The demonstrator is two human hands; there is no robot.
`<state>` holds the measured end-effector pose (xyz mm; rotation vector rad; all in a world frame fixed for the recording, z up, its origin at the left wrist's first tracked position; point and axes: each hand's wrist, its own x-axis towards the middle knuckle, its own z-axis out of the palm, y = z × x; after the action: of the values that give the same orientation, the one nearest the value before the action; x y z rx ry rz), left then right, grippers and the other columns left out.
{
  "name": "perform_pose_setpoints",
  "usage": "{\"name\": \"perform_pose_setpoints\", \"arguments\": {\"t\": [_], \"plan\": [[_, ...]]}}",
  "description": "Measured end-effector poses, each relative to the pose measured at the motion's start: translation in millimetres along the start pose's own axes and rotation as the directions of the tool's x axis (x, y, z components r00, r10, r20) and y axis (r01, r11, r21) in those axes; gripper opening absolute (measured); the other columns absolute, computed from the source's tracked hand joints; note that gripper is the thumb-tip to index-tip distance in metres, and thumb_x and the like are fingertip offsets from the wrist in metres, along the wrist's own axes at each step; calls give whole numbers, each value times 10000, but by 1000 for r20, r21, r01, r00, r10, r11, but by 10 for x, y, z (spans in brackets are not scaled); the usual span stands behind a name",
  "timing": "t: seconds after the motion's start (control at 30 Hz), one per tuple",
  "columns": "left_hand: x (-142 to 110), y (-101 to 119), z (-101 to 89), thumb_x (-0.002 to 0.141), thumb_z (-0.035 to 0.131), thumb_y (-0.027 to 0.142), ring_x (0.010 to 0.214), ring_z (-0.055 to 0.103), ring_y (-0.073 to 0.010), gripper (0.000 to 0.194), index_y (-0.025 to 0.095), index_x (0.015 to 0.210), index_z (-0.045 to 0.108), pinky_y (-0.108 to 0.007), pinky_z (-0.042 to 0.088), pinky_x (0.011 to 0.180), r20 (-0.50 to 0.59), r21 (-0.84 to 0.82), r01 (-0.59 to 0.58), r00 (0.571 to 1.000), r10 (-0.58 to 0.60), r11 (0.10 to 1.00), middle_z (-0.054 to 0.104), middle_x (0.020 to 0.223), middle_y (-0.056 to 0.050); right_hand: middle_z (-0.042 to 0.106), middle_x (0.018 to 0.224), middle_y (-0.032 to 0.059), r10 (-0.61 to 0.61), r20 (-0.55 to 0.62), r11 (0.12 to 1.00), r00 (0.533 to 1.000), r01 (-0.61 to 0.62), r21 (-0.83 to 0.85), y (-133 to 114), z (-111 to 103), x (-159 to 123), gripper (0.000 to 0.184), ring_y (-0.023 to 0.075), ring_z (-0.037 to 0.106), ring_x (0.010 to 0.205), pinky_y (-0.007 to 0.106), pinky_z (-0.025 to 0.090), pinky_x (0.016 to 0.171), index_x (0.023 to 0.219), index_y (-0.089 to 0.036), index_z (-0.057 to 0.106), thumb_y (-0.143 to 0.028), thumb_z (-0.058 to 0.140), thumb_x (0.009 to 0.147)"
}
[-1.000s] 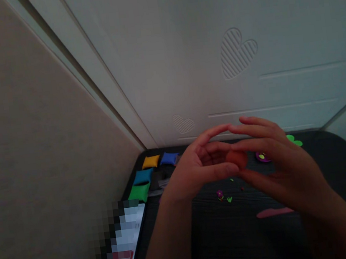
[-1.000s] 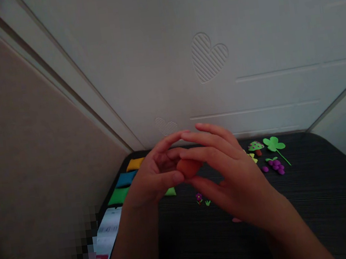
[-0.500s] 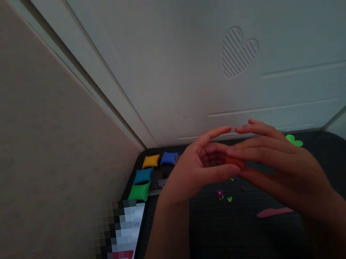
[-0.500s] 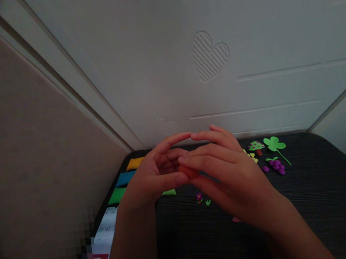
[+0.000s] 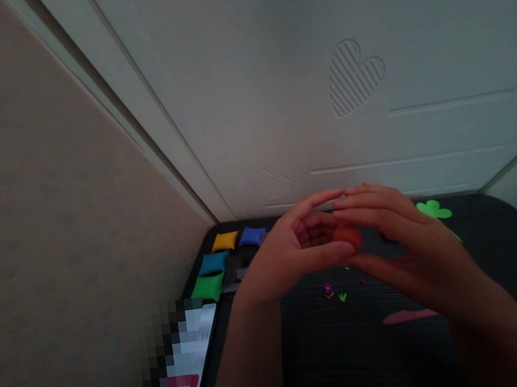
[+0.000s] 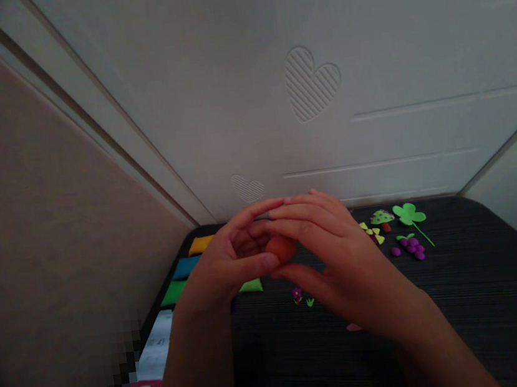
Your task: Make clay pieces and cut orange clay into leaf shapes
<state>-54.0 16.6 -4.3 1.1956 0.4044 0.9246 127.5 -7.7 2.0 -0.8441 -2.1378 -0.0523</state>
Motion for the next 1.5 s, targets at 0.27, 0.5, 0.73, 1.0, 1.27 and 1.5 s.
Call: {"name": "perform_pose_setpoints", "arguments": {"t": [0.27,0.5,0.73,1.0,1.27,1.5], "plan": [[2,-1,2,650,731,79,849,647,-142,579,252,1180,572,-225,501,759,-27,16,-5,1000,5,1000,678,925,-26,647,1106,46,12,-44,1000,999,-11,7,39,17,-15,290,238,526,1158,497,393,1015,1069,-260,611,-199,626,787],[0,-3,-7,656,728,75,839,645,-131,580,258,1181,562,-222,499,754,-24,8,-11,1000,11,1000,680,919,-19,575,1235,76,32,1,999,999,-32,-22,27,26,3,334,242,504,1179,489,393,1015,1122,-243,581,-236,627,792],[7,-16,-3,652,732,72,853,645,-134,578,267,1172,572,-223,489,769,-29,2,2,1000,-2,1000,684,924,-16,608,1192,57,20,-12,999,1000,-21,-31,36,24,-2,293,232,517,1170,488,362,1044,1069,-250,603,-181,618,785],[10,-22,-45,683,709,59,888,639,-126,589,281,1203,545,-218,492,791,-7,5,1,1000,-1,1000,687,970,-13,573,1226,63,78,16,996,997,-77,-37,13,22,10,300,226,512,1158,464,404,1001,1100,-252,599,-208,609,804],[14,-14,-30,686,713,77,896,636,-128,593,275,1215,534,-217,484,799,-4,18,21,1000,-21,1000,684,979,-15,590,1196,69,74,16,997,997,-73,-28,15,19,5,265,221,506,1163,445,394,1009,1080,-236,604,-197,595,818],[10,-10,-39,693,710,85,876,629,-116,564,265,1201,545,-204,482,789,-21,16,-12,1000,13,1000,676,954,-8,579,1210,72,108,12,994,994,-107,-21,29,45,-3,284,215,521,1135,432,406,995,1101,-226,587,-204,594,817]]}}
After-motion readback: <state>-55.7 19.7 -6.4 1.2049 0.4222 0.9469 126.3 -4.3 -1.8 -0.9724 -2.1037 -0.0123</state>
